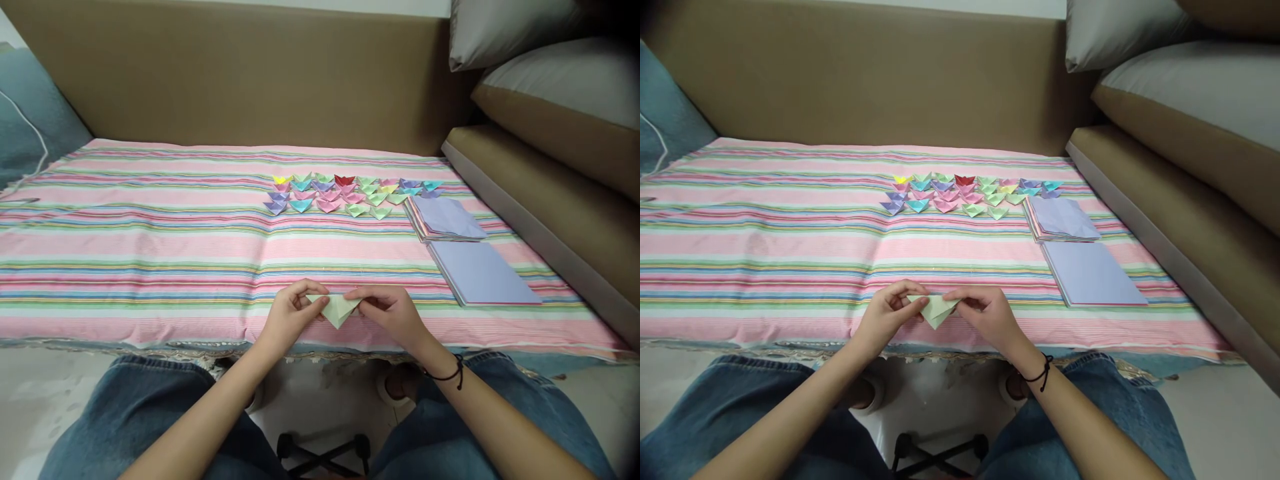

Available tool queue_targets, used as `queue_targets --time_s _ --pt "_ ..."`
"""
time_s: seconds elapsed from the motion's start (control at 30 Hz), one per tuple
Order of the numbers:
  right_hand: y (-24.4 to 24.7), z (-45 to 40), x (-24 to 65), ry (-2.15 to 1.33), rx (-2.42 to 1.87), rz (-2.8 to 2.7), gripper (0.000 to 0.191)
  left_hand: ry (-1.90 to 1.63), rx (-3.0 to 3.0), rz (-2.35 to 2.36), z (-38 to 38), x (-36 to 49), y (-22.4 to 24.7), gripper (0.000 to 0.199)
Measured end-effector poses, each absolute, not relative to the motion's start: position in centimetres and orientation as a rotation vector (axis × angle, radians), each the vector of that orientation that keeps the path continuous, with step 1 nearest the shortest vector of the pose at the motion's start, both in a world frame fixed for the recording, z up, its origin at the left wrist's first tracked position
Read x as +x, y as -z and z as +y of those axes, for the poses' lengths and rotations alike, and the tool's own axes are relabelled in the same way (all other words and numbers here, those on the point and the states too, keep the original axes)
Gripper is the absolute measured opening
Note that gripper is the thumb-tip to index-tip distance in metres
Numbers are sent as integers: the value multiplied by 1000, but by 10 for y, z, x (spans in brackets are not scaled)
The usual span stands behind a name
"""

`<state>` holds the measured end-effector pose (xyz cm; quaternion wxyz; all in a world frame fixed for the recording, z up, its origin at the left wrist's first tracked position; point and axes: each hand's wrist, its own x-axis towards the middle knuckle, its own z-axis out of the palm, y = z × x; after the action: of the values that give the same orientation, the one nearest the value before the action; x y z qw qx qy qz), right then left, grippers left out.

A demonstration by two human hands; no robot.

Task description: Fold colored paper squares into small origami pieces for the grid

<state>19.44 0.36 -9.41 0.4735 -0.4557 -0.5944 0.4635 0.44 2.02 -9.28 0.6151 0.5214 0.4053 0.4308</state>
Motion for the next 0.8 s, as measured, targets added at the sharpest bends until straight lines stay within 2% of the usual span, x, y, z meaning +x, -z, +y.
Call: queue_targets --time_s 0.13,0.2,0.4,0.53,0.63,0.8 --pt "91 2 195 -1140 -1123 -1516 17 -1049 1025 912 17 7 87 30" --pt "89 2 196 -1168 -1115 -1542 25 -1088 973 915 15 8 86 32" --pt "91 3 192 -1337 -1151 -1466 37 -1056 1063 907 14 8 88 43" --pt "93 3 190 -1397 -1121 -1496 27 -961 1236 945 15 8 89 42" --pt "96 2 189 -1392 -1180 -1585 33 -931 1271 942 14 8 90 43" --pt "98 0 188 -1337 -1207 -1666 32 -972 1111 933 13 10 91 48"
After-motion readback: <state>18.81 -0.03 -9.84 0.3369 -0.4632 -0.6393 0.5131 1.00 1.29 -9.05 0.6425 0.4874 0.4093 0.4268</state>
